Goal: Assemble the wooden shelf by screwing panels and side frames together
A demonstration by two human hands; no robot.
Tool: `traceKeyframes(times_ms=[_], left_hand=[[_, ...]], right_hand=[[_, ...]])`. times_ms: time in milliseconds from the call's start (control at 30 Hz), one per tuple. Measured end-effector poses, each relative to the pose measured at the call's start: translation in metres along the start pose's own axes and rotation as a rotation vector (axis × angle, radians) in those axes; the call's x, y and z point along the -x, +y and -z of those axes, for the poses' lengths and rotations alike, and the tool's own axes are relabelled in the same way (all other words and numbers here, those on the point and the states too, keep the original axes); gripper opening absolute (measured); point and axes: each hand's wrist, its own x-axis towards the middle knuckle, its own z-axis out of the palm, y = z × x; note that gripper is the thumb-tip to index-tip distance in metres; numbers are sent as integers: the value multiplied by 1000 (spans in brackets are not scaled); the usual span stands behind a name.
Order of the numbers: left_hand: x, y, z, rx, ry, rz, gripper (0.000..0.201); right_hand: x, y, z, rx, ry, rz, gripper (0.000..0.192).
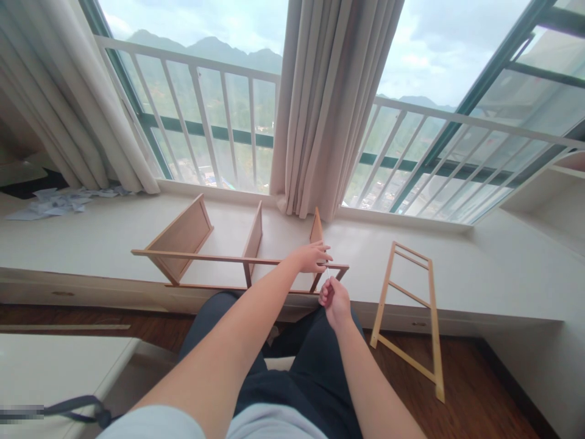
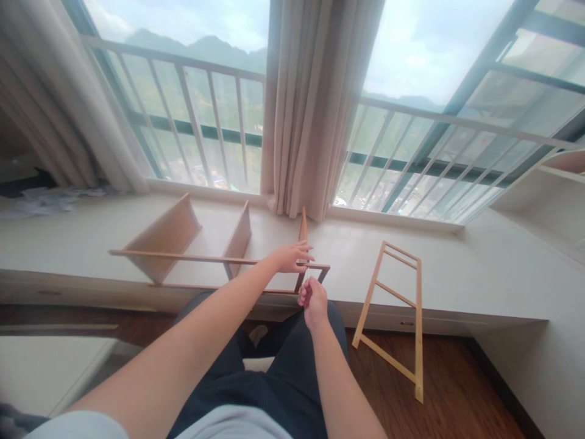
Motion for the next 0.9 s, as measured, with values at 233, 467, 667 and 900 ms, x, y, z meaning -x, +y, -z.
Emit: traceKeyframes(times_ms=[233,467,667,900], left_hand=[[0,-1,-2,-8,18,-19,40],[0,0,-2,3,35,-14,40],[2,2,1,15,12,-2,41],[1,0,-2,11,23,-18,42]], right_hand=[[5,-1,-4,-201,-138,-68,27],[6,3,-8,-238,-91,-76,32],[8,2,-9,-191,-86,-46,35],[8,2,-9,-138,-58,-13,37]])
